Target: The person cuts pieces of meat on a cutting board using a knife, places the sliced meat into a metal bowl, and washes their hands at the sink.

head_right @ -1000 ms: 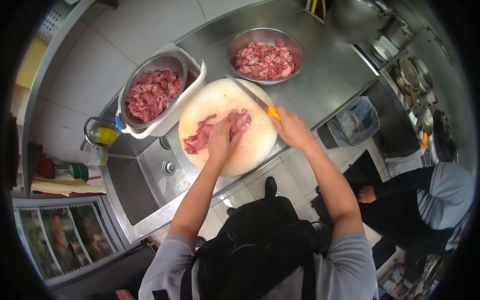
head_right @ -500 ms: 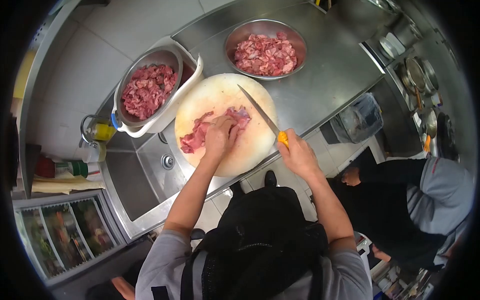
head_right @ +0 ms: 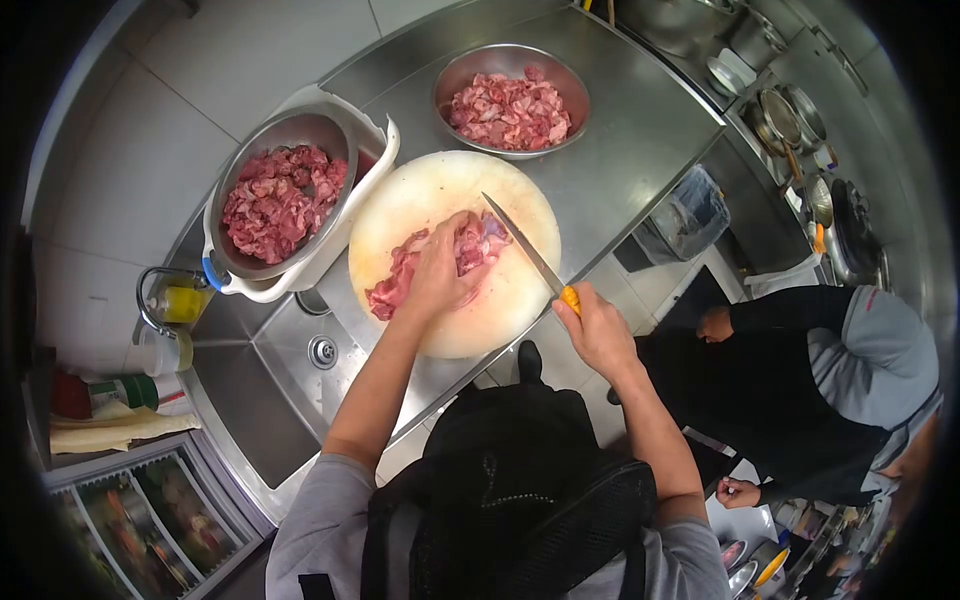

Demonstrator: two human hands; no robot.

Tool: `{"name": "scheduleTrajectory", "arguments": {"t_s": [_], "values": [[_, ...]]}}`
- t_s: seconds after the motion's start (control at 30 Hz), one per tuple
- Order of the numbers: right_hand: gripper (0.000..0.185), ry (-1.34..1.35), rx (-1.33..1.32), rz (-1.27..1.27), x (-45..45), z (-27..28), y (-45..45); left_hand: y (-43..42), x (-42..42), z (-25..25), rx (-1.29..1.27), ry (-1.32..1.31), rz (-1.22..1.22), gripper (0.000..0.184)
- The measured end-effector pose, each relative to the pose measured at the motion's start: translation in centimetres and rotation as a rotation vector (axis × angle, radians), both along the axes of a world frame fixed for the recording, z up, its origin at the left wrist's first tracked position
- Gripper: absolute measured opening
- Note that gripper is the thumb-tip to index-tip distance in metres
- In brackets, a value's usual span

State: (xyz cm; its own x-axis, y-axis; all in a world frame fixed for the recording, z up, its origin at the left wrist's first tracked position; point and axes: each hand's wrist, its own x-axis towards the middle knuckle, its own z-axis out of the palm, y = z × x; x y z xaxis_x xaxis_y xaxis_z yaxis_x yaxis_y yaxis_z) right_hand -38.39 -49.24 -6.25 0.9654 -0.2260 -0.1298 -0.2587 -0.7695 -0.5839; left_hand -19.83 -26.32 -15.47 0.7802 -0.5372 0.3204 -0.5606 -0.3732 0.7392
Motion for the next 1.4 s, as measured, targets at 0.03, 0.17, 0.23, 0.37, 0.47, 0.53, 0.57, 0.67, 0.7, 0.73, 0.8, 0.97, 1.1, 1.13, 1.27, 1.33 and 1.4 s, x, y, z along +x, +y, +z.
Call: {"name": "scheduleTrajectory", "arguments": {"t_s": [0.03, 0.17, 0.23, 0.37, 0.47, 0.53, 0.57, 0.67, 0.7, 0.73, 0.8, 0.97, 1.1, 1.13, 1.27, 1.33, 1.4], "values": [[0.038, 0.002, -0.001, -0.007, 0.0, 0.0, 0.3, 0.1, 0.3, 0.2, -0.001, 0.002, -0.007, 0.089], [0.039, -0.015, -0.009, -0.051, 0.5, -0.1, 0.9, -1.5, 2.6, 0.2, -0.261, 0.262, -0.125, 0.075], [0.039, -0.058, -0.005, -0.068, 0.7, 0.1, 0.9, -1.8, 3.9, 0.7, -0.417, 0.338, -0.126, 0.068], [0.039, -0.055, 0.003, -0.067, 0.3, -0.2, 0.2, 0.0, 2.3, 2.0, -0.133, 0.062, 0.269, 0.048], [0.038, -0.021, -0.026, 0.016, 0.6, -1.6, 0.6, 0.7, -1.6, 0.9, 0.230, 0.005, 0.104, 0.037], [0.036, -0.001, -0.027, 0.048, 1.3, -2.0, 1.7, 0.5, -2.4, -1.4, 0.109, -0.187, 0.144, 0.030], [0.035, 0.056, -0.094, 0.104, 1.9, -1.9, 2.4, 0.6, -2.3, -1.9, 0.113, -0.182, 0.136, 0.030], [0.032, 0.153, -0.188, 0.160, 2.6, -2.0, 2.1, 1.6, -1.2, -2.1, 0.183, -0.176, 0.119, 0.030], [0.031, 0.196, -0.209, 0.148, 2.7, -2.1, 1.9, 2.0, -1.0, -2.1, 0.187, -0.156, 0.097, 0.031], [0.031, 0.195, -0.207, 0.151, 2.8, -1.8, 1.9, 2.4, -0.9, -2.1, 0.190, -0.134, 0.075, 0.032], [0.030, 0.278, -0.218, 0.111, 2.6, -0.8, 1.7, 2.5, -0.4, -2.1, 0.079, -0.157, 0.055, 0.033], [0.029, 0.247, -0.170, 0.064, 2.3, 1.2, 3.2, 1.1, -1.4, 0.2, -0.082, -0.070, 0.173, 0.035], [0.030, 0.210, -0.206, 0.155, 2.0, -0.5, 3.7, -0.6, -1.1, -1.9, 0.039, -0.182, 0.219, 0.029], [0.030, 0.213, -0.207, 0.163, 1.9, -0.3, 3.7, -0.6, -1.2, -2.0, 0.073, -0.241, 0.224, 0.027], [0.030, 0.340, -0.252, 0.209, 1.7, 0.7, 4.1, -0.4, -0.8, -2.5, 0.054, -0.229, 0.199, 0.023], [0.030, 0.405, -0.298, 0.221, 2.1, 0.3, 4.3, -0.4, -0.8, -2.6, 0.047, -0.234, 0.167, 0.021], [0.030, 0.385, -0.287, 0.244, 3.7, -1.0, 4.5, -0.5, -0.7, -2.6, 0.063, -0.240, 0.174, 0.021]]}}
